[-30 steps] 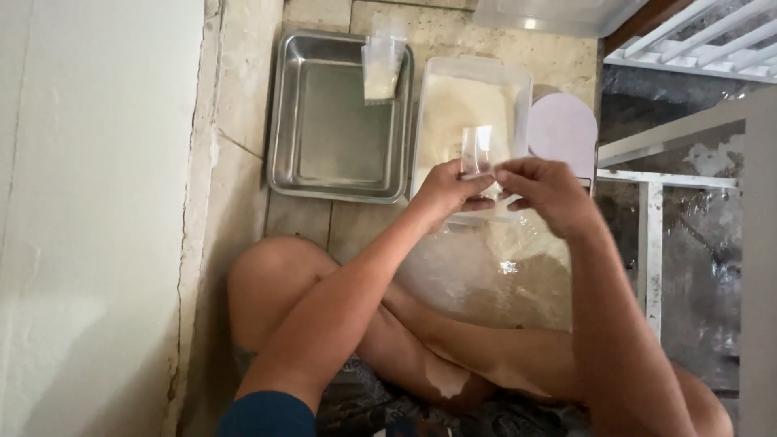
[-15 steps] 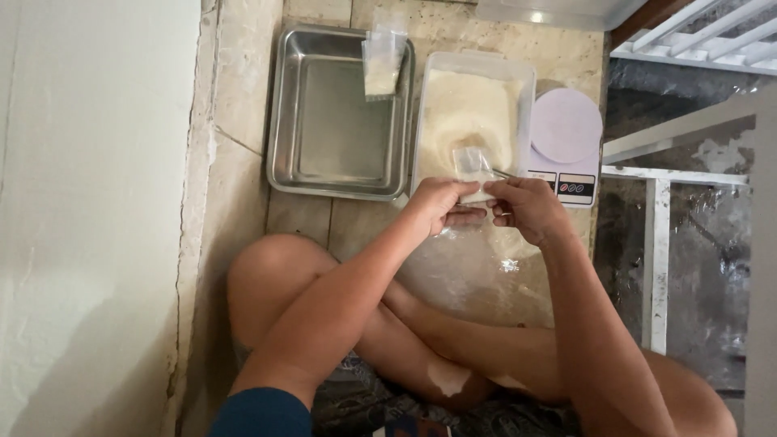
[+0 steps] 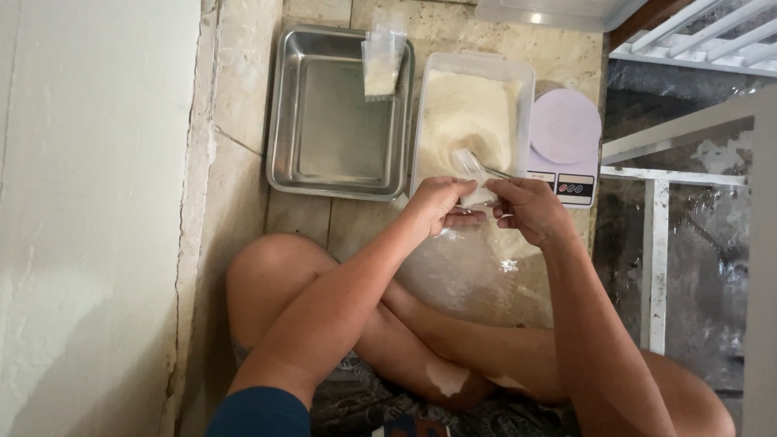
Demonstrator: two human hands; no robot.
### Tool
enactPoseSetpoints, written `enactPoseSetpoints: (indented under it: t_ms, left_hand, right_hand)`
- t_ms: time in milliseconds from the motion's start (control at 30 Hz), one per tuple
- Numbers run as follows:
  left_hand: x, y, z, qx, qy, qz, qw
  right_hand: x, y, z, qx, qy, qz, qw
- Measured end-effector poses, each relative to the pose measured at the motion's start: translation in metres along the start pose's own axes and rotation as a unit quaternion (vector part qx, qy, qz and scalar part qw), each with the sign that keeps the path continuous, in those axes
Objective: The person scoops a white powder from a plastic container using a spoon and transfers it into small plastic bags. Each filled bag is placed on a digital scale, then moved to a metal tray. The process is repeated multiple times.
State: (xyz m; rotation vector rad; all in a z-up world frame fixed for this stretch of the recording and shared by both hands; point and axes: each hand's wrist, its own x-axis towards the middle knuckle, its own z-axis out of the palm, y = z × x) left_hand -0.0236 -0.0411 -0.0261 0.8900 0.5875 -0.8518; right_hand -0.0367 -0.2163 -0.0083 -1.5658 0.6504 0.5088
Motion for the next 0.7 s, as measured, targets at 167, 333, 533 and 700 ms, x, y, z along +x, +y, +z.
enactPoseSetpoints:
  t_ms: [167,333,533,700]
  left_hand:
    - [0.014,-0.008,-0.005,0.04,-0.009,0.002,0.999]
    - [0.006,-0.007,-0.002,0.086,-0.007,0.011,0.996]
    - [0.005,0.003,-0.006,0.428,0.017,0.235,0.873]
    - [-0.002,0.008,-0.003,0.422,0.085,0.28,0.858]
  right_hand:
    - [0.0,-0.004,0.0,-0.031,0.002,-0.03,0.999]
    - [0.007,-0.004,-0.006,-0.063,0.001,-0.061,0.996]
    - [-0.035,-0.063,-0.016,-0.199,-0.054,-0.222,0.953]
    - [-0.039,-0.101,-0.048,-0.344,0.08,-0.205,0.913]
